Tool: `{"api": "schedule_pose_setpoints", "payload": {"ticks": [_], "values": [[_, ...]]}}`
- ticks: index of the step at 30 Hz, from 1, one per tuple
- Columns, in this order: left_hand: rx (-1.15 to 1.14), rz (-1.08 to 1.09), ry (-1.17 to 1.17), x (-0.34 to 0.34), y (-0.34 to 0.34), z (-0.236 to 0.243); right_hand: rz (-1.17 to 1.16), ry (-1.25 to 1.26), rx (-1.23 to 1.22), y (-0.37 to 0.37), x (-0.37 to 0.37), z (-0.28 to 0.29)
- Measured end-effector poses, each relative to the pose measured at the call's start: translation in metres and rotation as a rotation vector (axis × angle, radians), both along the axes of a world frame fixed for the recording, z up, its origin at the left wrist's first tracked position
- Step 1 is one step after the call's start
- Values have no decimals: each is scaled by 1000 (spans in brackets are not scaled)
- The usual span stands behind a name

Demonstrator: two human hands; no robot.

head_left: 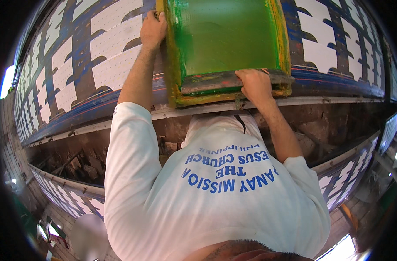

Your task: The person uses a squeegee to pull green ink across a screen-printing frame repeatedly, spreading the ink evenly over the mesh. The person repositions the frame and repeats the squeegee strokes multiple times to maintain ink coverage.

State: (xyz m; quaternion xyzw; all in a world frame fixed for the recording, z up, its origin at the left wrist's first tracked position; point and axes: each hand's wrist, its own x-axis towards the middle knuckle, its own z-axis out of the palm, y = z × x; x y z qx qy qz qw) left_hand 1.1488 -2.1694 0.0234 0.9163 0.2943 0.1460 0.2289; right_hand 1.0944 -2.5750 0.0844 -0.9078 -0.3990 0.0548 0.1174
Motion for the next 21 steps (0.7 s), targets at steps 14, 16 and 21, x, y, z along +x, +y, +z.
{"api": "schedule_pose_setpoints", "payload": {"ticks": [14,16,21], "values": [[-20,32,-36,0,5,0,98,201,-67,-28,-28,1],[-18,34,-28,0,5,1,162,234,7,-42,-29,0],[-4,44,-17,0,3,6,210,709,259,-95,20,4]]}}
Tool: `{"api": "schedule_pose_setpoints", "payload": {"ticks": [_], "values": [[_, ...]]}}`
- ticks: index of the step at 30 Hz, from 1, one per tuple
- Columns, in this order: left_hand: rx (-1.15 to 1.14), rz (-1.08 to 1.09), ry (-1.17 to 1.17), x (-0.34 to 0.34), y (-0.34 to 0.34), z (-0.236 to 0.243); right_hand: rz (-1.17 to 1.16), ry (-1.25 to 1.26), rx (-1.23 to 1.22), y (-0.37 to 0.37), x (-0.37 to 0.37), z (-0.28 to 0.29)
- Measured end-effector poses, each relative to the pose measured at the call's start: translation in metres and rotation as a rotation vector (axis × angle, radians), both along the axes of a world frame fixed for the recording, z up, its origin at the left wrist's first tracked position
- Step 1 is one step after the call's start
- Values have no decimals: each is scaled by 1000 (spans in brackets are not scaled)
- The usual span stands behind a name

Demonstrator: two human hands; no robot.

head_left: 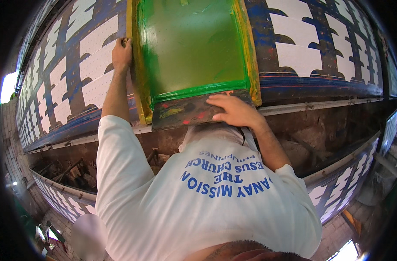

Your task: The person uses a squeegee to pull green ink across a screen-printing frame repeatedly, spreading the ink evenly over the mesh. The person repositions the frame and repeats the squeegee strokes multiple times to maintain ink coverage.

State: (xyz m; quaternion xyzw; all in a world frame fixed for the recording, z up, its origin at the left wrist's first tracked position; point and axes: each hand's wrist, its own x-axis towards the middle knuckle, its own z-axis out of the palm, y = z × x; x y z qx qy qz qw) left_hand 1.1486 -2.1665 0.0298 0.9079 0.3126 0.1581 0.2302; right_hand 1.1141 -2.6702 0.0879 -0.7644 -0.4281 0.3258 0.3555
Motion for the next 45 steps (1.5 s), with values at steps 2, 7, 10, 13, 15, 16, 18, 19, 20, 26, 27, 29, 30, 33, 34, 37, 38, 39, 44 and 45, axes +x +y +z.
{"api": "schedule_pose_setpoints", "payload": {"ticks": [2,7,10,13,15,16,18,19,20,26,27,29,30,33,34,37,38,39,44,45], "values": [[10,11,-1,0,-1,1,-211,33,79,-24,33,-3],[-7,12,-2,-1,-1,1,-741,-235,-109,-56,94,-24],[-23,17,-18,-2,0,1,-825,-54,-90,-55,106,-38],[-29,11,-21,-3,1,1,-822,-162,-170,-49,107,-47],[-27,7,-24,-3,1,-1,-762,-328,-294,-45,109,-50],[-23,8,-24,-4,2,-2,-772,-336,-248,-45,109,-50],[-22,9,-38,-6,5,-7,-796,-294,-222,-46,110,-46],[-28,5,-51,-7,8,-9,-816,-295,-143,-47,110,-43],[-25,-10,-73,-6,11,-13,-804,-330,-69,-49,109,-39],[-90,-42,-58,-10,29,-12,-742,-457,64,-58,112,-13],[-121,-3,-17,-5,25,-8,-745,-456,95,-63,116,-10],[-129,-32,-39,6,8,4,-765,-453,98,-82,133,-6],[-139,-18,-26,13,-6,11,-773,-441,92,-97,141,-5],[-94,-63,-73,54,-67,26,-803,-402,90,-154,182,-7],[-65,-72,-84,70,-90,31,-808,-415,129,-176,197,-9],[-35,-70,-118,114,-175,32,-865,-446,91,-249,242,-19],[-43,-81,-143,128,-203,31,-874,-455,65,-274,256,-23],[-55,-67,-133,142,-230,29,-880,-439,64,-298,267,-26],[-54,-89,-162,183,-350,14,-911,-327,-9,-404,315,-42],[-68,-83,-150,188,-366,12,-921,-307,-40,-419,322,-46]]}}
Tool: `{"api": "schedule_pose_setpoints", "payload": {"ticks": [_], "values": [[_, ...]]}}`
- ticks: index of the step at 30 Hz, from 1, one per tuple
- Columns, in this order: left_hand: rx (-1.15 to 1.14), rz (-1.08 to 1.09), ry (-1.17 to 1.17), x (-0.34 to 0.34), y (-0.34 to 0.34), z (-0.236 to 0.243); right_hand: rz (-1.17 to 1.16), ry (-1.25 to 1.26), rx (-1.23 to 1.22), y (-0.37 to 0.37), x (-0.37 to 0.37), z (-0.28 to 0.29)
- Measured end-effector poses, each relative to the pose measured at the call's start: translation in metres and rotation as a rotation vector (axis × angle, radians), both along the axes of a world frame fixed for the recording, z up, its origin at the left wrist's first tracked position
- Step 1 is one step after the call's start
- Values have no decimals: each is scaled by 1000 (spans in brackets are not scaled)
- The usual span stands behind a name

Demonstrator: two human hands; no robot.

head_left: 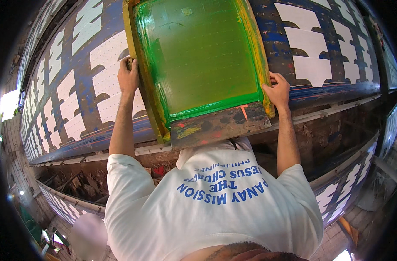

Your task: The person uses a squeegee to pull green ink across a screen-printing frame repeatedly, spreading the ink evenly over the mesh. The person repositions the frame and repeats the squeegee strokes multiple times to maintain ink coverage.

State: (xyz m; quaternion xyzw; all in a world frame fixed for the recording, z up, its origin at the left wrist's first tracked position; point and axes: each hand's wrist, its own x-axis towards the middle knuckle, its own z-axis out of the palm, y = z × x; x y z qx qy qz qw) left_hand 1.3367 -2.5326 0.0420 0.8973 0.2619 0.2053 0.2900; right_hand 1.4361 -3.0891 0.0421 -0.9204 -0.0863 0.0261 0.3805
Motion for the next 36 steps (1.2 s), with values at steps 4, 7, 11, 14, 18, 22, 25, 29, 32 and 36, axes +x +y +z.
{"api": "schedule_pose_setpoints", "payload": {"ticks": [4,7,11,14,18,22,25,29,32,36], "values": [[-3,51,37,10,-33,-3,38,23,61,-34,11,-12],[34,43,44,16,-45,-3,68,27,56,-49,13,-18],[32,55,64,22,-58,-3,88,17,63,-59,11,-25],[46,84,124,26,-62,-5,76,85,73,-60,7,-27],[50,104,160,28,-61,-10,77,160,8,-54,2,-11],[57,64,100,27,-57,-17,262,-222,-144,-37,-22,23],[56,44,72,25,-55,-20,714,-76,-56,-8,-59,43],[60,28,34,27,-55,-22,1120,79,-178,32,-105,58],[37,36,51,27,-54,-23,1136,64,-302,44,-120,65],[10,38,81,26,-55,-25,1034,-135,-314,51,-135,63]]}}
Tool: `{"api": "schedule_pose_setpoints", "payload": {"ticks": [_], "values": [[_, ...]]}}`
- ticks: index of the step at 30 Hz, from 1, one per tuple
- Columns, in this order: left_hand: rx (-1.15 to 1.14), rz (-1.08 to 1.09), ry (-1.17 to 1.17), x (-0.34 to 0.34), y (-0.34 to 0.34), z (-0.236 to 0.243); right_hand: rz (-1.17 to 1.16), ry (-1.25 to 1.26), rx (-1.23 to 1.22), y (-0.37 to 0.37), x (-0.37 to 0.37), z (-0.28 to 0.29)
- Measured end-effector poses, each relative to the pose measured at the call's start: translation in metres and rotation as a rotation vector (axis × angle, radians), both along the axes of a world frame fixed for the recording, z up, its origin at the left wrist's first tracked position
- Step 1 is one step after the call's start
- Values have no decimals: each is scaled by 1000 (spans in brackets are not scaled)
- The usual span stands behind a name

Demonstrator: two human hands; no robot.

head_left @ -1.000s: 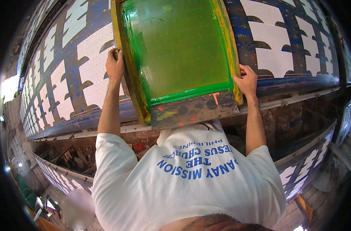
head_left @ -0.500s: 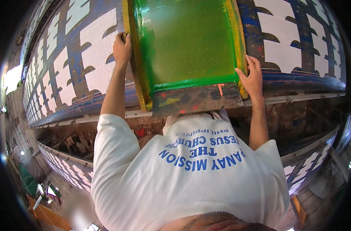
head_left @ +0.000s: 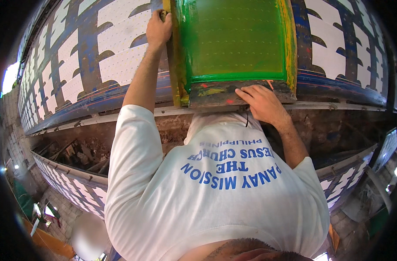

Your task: The person uses a squeegee to pull green ink across a screen-printing frame repeatedly, spreading the ink evenly over the mesh. The person repositions the frame and repeats the squeegee strokes multiple times to maintain ink coverage.

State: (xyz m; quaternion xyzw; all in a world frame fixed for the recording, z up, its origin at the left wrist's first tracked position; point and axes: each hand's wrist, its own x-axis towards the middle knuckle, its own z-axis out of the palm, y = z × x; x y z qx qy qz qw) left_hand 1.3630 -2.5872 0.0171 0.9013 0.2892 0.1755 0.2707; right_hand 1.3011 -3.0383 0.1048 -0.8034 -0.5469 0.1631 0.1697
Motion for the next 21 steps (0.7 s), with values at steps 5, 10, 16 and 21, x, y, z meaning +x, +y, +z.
{"api": "schedule_pose_setpoints", "payload": {"ticks": [5,10,16,21], "values": [[-5,-24,-6,0,0,0,-260,-182,-85,16,-17,-26],[-79,-33,-73,-2,-4,4,-333,-309,-79,32,-2,-39],[-71,8,-66,-3,-8,10,-379,-336,-76,93,93,-36],[-71,38,-18,-10,-16,16,-421,-369,-131,151,204,-28]]}}
